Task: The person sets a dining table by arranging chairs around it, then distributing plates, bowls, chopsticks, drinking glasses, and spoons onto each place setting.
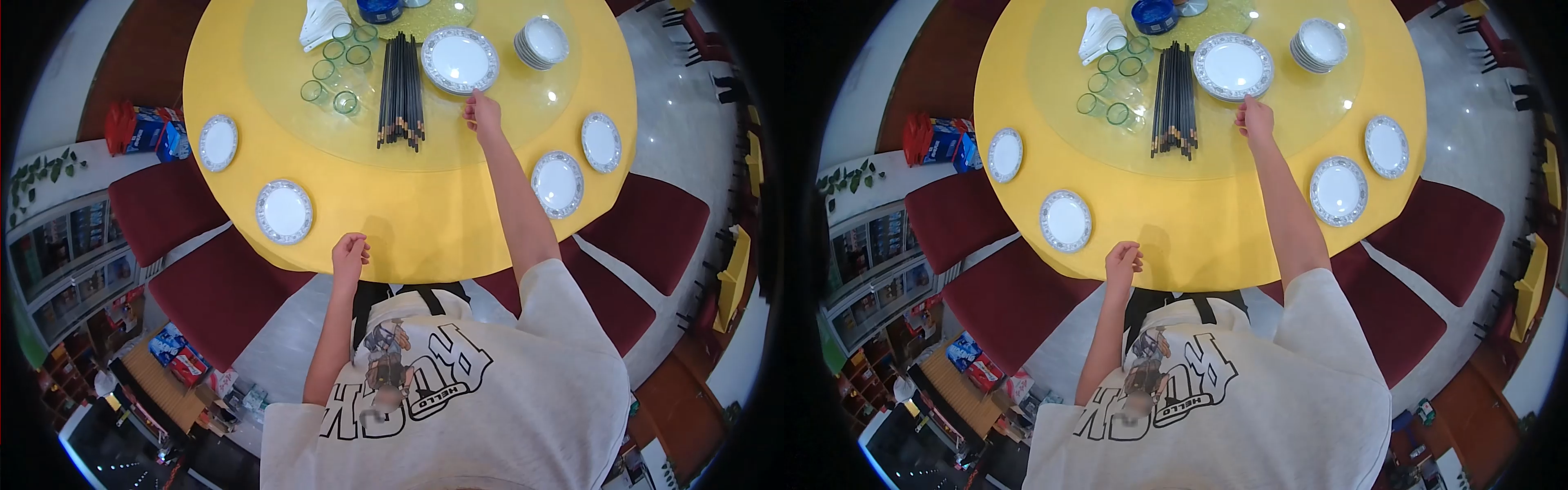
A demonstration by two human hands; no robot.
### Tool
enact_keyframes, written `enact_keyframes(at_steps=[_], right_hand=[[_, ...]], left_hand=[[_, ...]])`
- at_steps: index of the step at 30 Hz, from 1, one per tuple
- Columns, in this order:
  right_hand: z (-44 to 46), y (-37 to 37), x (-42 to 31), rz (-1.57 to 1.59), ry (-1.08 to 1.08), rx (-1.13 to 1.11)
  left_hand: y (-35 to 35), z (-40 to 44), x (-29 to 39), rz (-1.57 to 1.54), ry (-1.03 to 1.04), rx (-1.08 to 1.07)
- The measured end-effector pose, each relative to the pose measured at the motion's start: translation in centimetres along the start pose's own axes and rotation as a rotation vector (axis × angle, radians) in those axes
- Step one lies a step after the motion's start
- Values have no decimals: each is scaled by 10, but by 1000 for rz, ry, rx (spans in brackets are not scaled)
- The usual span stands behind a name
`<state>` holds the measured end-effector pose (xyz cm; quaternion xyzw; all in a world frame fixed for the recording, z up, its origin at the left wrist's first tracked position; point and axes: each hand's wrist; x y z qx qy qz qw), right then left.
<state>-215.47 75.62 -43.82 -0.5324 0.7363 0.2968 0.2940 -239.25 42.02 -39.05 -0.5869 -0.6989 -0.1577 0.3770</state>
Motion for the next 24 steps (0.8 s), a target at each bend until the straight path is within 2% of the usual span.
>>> enact_keyframes(at_steps=[10, 15, 16, 18, 20, 21, 22, 23, 24], right_hand=[[-29, 46, 10, -89, 29, -250], [-33, 86, 19, -248, -34, -380], [-34, 86, 15, -161, -120, -403], [-19, 76, -1, -86, -378, -345], [10, 46, -32, -131, -525, -32], [13, 24, -56, 11, -529, 63], [34, 1, -70, -77, -635, 323], [51, -25, -88, 85, -659, 380], [65, -52, -105, 31, -645, 451]], left_hand=[[6, 12, 9, 21, -19, 0], [3, 9, 0, 93, -34, -11], [3, 10, -2, 94, -22, -42], [-2, 10, -7, 31, -63, 12], [-6, 10, -5, 23, -70, 14], [-9, 8, -6, 17, -79, 36], [-13, 8, -8, 14, -82, 34], [-15, 9, -9, 17, -87, 37], [-15, 11, -11, 18, -92, 38]])
Point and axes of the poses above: each hand's wrist, its own z-axis towards the middle knuckle, its own y-axis out of the palm, x = y × z, and after that the axes turned 11 degrees about z, right-handed
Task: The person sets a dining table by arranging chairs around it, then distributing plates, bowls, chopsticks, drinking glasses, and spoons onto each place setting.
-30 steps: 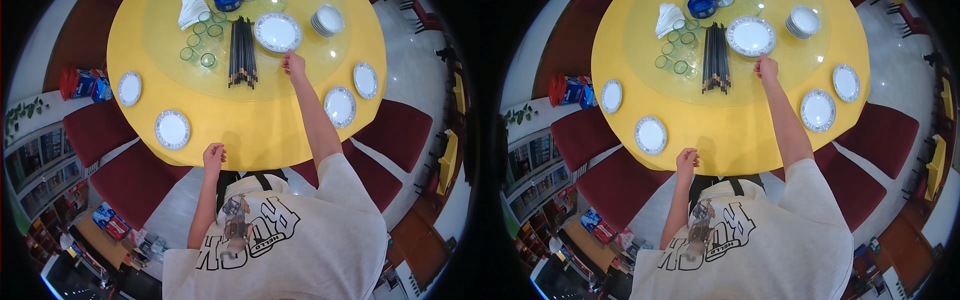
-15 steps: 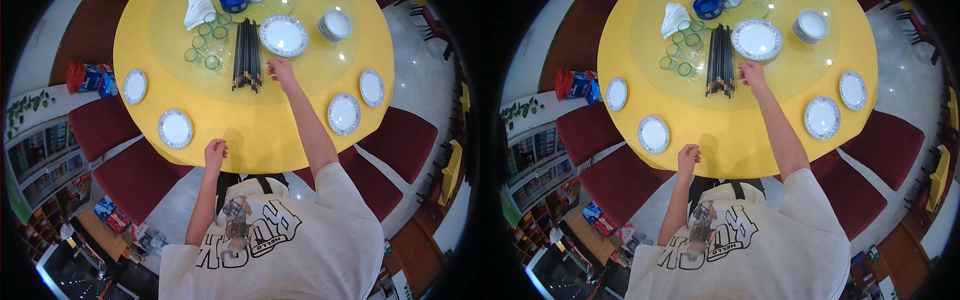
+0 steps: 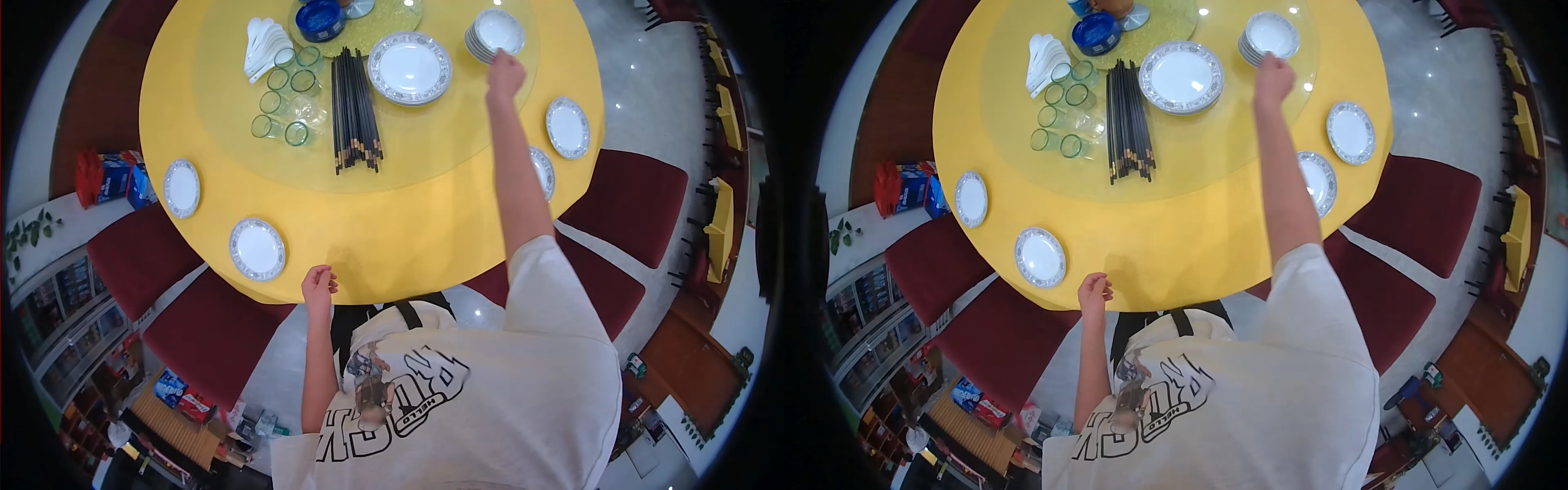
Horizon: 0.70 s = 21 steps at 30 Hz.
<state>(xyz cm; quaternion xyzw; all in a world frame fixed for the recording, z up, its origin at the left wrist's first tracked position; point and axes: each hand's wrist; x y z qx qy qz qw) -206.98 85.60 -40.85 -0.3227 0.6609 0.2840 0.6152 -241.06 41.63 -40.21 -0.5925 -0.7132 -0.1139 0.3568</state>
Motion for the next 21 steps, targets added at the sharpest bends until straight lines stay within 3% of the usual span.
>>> enact_keyframes(at_steps=[2, 8, 12, 21], right_hand=[[59, -30, 11, -233, 37, -17], [65, -38, -25, -364, 337, -238], [69, -36, -11, -420, 339, -303], [59, -30, -20, -165, 256, -240]], left_hand=[[-1, 5, -2, -15, -7, -2], [7, 14, 9, -15, -34, -1], [10, 17, 15, 3, 1, -25], [15, 21, 35, 23, 60, -92]])
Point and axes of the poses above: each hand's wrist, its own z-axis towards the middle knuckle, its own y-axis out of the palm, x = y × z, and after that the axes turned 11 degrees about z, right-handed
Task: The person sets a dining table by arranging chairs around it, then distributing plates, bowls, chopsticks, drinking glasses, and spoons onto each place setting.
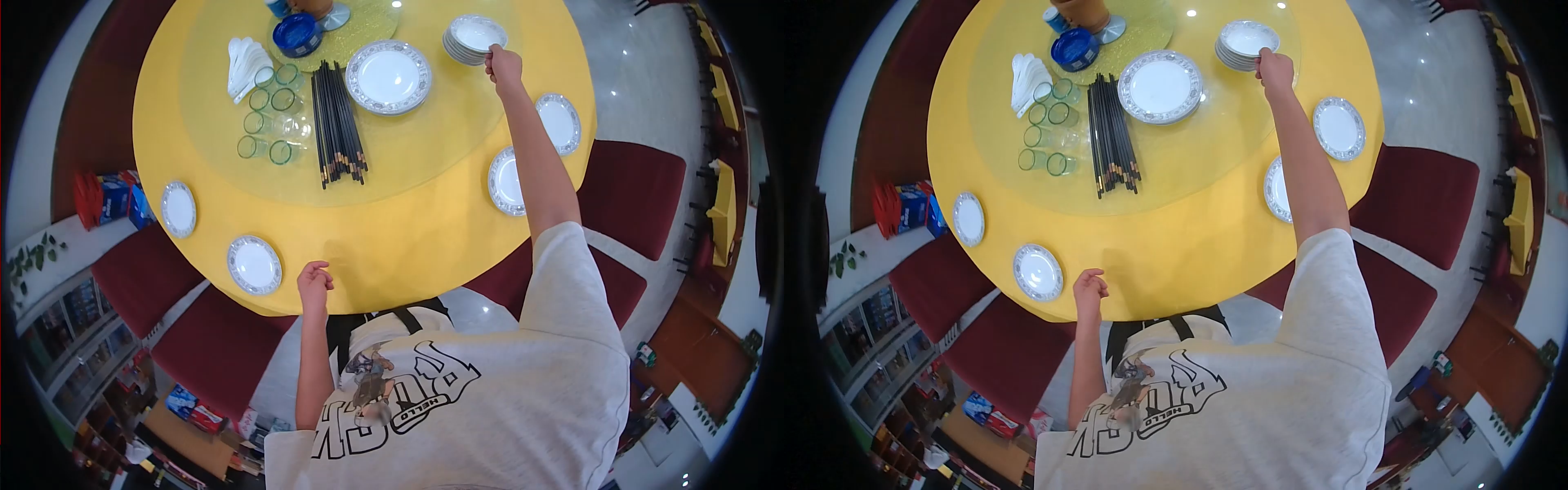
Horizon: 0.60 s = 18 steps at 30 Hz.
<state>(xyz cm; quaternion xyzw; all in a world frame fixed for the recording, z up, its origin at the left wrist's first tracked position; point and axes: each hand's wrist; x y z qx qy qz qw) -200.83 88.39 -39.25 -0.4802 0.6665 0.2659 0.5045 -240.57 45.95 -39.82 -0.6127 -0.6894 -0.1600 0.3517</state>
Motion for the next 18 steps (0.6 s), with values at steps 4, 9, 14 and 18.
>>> enact_keyframes(at_steps=[4, 9, 14, 18], right_hand=[[-20, -25, -22, 328, 57, 37], [-33, -115, 2, 503, 14, 166], [-44, -206, 55, 492, 140, 370], [-50, -240, 87, 430, 220, 416]], left_hand=[[42, 20, 54, 131, 121, -103], [133, 80, 166, 340, 395, -280], [242, 141, 282, 444, 567, -286], [301, 181, 329, 514, 567, -159]])
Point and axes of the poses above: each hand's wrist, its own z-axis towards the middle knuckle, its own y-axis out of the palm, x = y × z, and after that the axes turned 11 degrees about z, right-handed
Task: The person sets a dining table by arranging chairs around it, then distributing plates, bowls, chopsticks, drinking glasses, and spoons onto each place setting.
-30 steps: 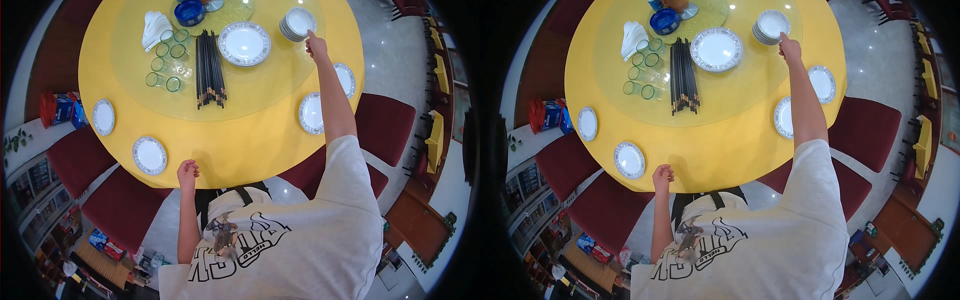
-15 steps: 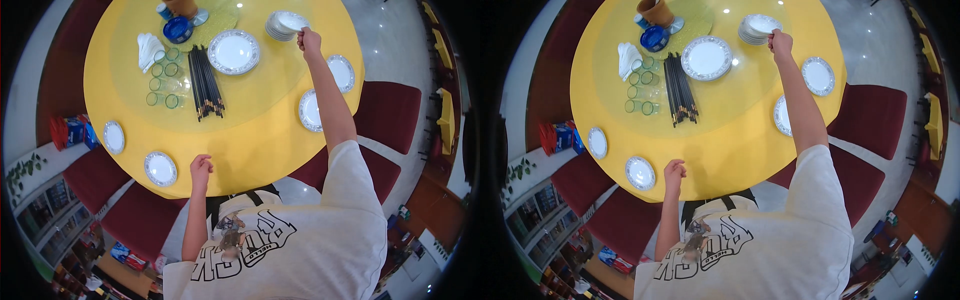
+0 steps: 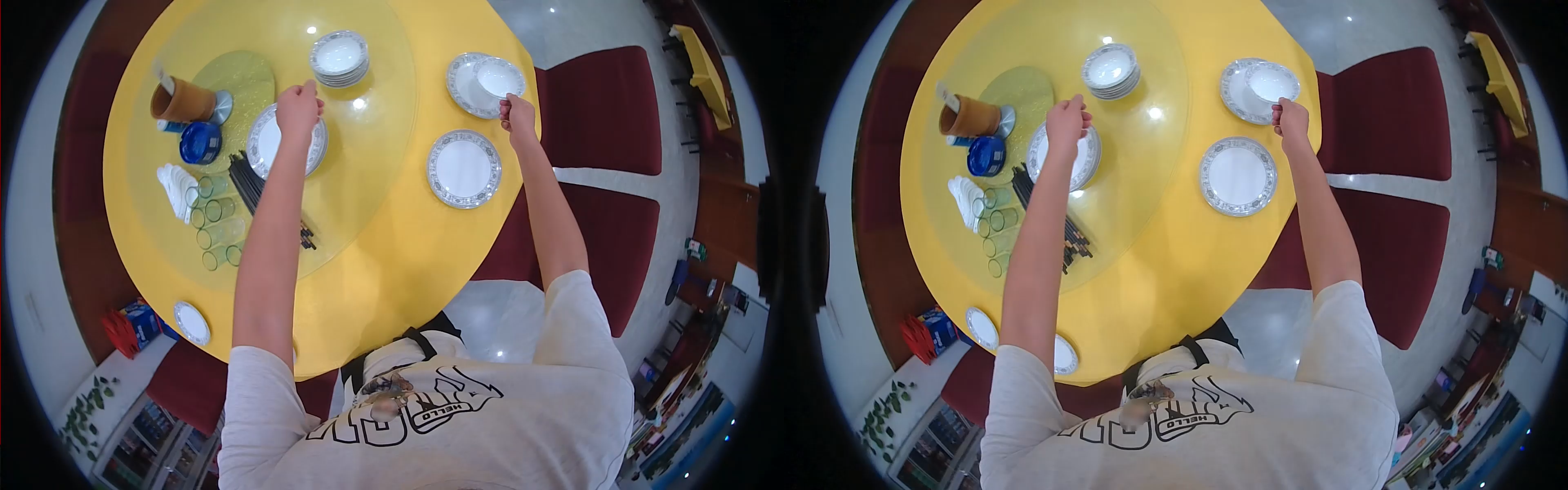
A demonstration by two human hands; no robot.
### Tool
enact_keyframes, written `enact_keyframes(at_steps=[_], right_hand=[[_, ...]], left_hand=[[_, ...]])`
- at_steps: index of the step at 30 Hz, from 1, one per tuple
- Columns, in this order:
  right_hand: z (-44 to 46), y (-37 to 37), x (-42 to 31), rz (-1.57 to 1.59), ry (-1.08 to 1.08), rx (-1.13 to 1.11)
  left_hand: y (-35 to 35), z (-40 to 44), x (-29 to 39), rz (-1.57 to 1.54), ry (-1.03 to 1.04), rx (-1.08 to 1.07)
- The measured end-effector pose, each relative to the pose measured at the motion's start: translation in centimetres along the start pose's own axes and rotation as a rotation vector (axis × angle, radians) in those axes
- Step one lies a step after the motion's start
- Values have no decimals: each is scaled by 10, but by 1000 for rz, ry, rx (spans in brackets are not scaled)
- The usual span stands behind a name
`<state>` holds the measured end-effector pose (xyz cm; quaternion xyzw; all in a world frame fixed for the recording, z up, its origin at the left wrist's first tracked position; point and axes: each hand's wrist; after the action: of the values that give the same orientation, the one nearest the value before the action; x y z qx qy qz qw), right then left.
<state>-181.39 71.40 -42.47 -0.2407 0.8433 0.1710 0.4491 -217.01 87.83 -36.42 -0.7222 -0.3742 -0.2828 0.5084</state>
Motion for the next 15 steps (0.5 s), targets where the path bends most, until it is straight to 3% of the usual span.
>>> enact_keyframes(at_steps=[2, 15], right_hand=[[4, -7, 8, -44, 12, -7], [19, -5, 24, -112, 88, -87]], left_hand=[[5, 21, 3, 34, -86, 16], [22, 66, -10, 335, -78, -78]])
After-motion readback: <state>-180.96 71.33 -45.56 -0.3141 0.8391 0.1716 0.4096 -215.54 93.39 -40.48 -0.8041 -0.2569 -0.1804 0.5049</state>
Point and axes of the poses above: each hand's wrist, its own z-axis towards the middle knuckle, its own y-axis out of the palm, x = y × z, and after that the axes turned 11 degrees about z, right-handed
